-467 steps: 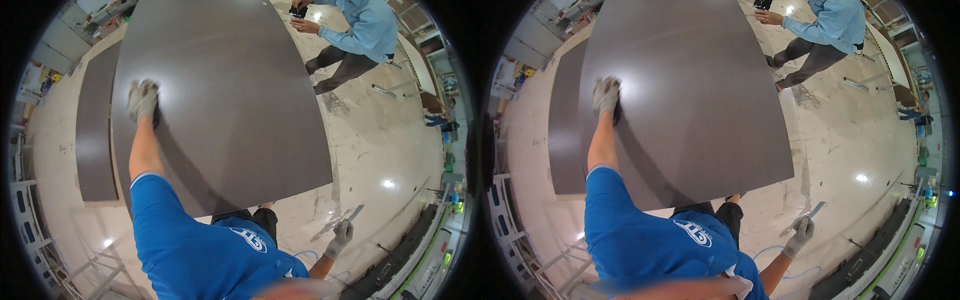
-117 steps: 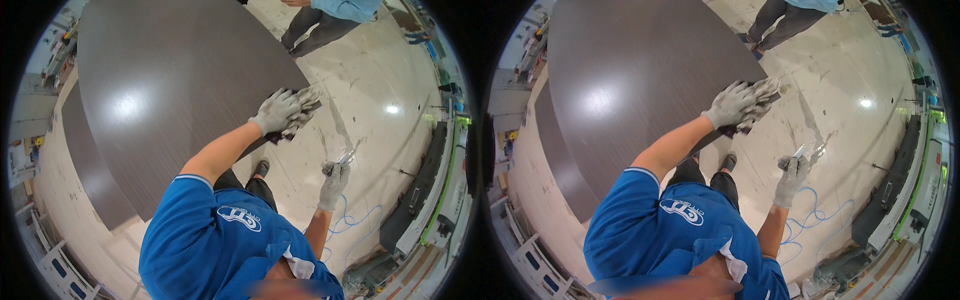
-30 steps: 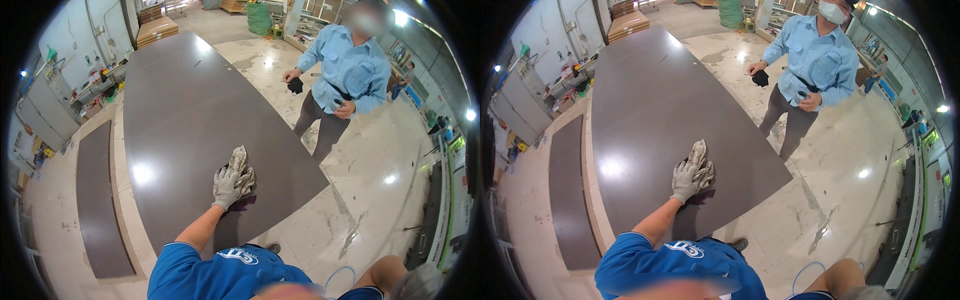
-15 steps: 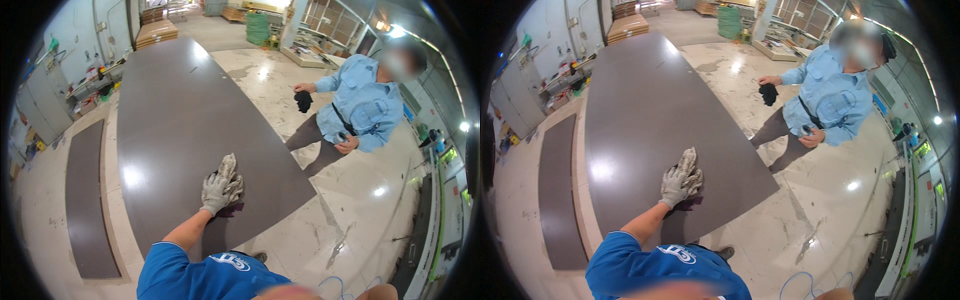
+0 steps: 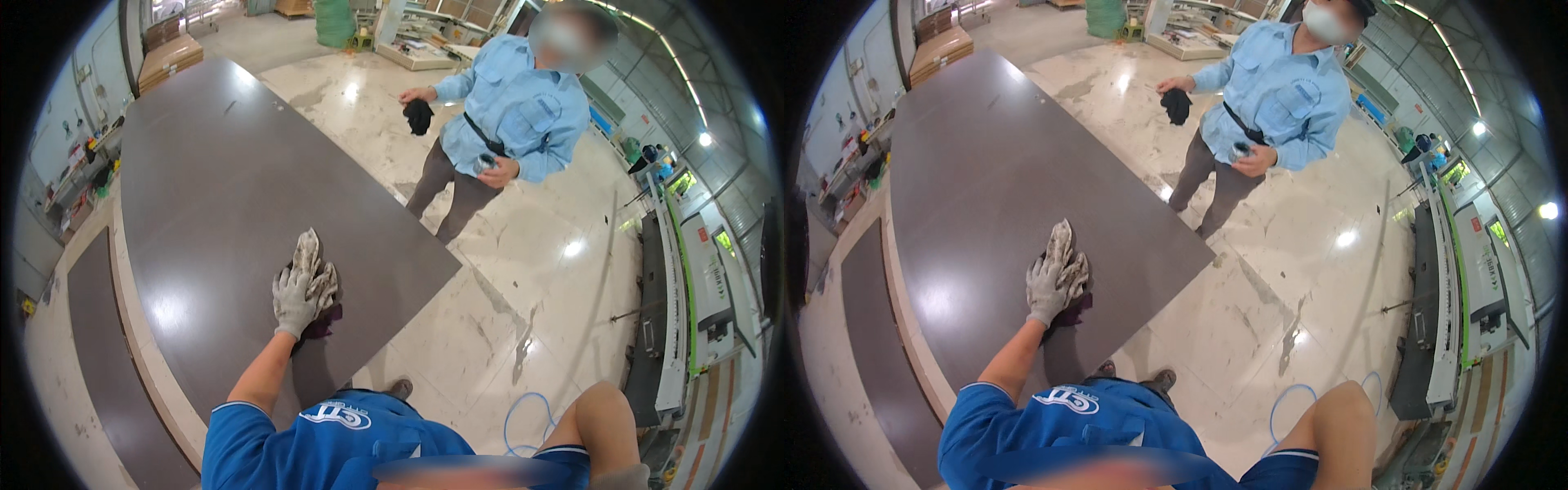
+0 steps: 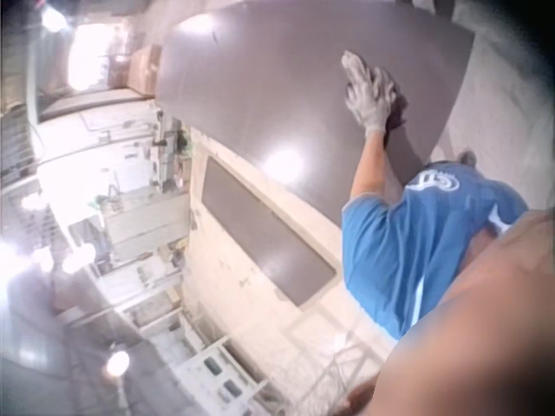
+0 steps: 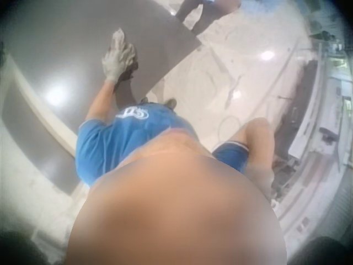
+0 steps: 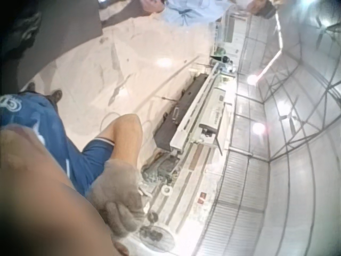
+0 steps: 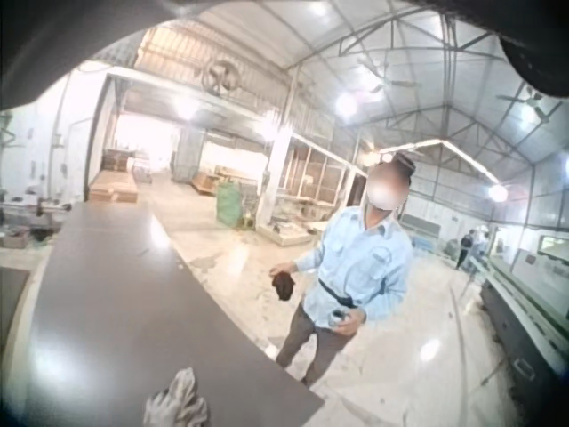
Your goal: The person wipes a large flat panel with a cloth and uses a scraper to remove residue. They repeatedly wipe and scrape the surface, moving around the panel to cover different areas.
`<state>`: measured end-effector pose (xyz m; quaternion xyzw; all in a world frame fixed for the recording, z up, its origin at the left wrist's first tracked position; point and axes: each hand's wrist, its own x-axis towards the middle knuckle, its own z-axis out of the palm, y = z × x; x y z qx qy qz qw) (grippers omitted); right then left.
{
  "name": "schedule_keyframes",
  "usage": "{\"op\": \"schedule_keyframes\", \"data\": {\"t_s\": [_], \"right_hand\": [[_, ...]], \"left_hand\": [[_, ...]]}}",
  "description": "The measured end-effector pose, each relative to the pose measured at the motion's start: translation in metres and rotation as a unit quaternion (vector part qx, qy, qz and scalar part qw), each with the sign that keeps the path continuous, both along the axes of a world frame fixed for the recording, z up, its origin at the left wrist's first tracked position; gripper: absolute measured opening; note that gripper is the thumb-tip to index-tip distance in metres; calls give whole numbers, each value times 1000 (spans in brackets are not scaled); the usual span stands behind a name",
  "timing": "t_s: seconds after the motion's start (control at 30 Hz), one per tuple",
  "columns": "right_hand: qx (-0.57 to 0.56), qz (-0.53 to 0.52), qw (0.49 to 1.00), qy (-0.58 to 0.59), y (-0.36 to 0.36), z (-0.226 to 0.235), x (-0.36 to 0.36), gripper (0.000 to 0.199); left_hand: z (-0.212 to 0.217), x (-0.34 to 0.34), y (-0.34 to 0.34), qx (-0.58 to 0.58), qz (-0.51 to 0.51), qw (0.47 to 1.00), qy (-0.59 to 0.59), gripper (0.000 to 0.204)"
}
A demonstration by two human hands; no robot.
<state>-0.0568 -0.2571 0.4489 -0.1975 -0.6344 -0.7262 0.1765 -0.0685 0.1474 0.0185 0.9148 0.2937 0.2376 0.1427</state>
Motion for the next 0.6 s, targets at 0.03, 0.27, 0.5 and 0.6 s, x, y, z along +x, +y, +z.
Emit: {"op": "schedule_keyframes", "data": {"t_s": [0.03, 0.27, 0.5, 0.6], "right_hand": [[21, 28, 999, -3, 1, -1, 4, 26], [120, 195, 939, 256, -55, -28, 47, 23], [150, -103, 638, 748, -105, -189, 132, 26], [57, -54, 452, 889, -87, -252, 161, 33]], "left_hand": [[0, 1, 0, 9, -8, 999, -34, 49], [-3, -15, -7, 7, -70, 998, -2, 40], [14, -14, -91, -30, -214, 976, -13, 40], [20, 7, -132, -61, -270, 961, -4, 39]]}}
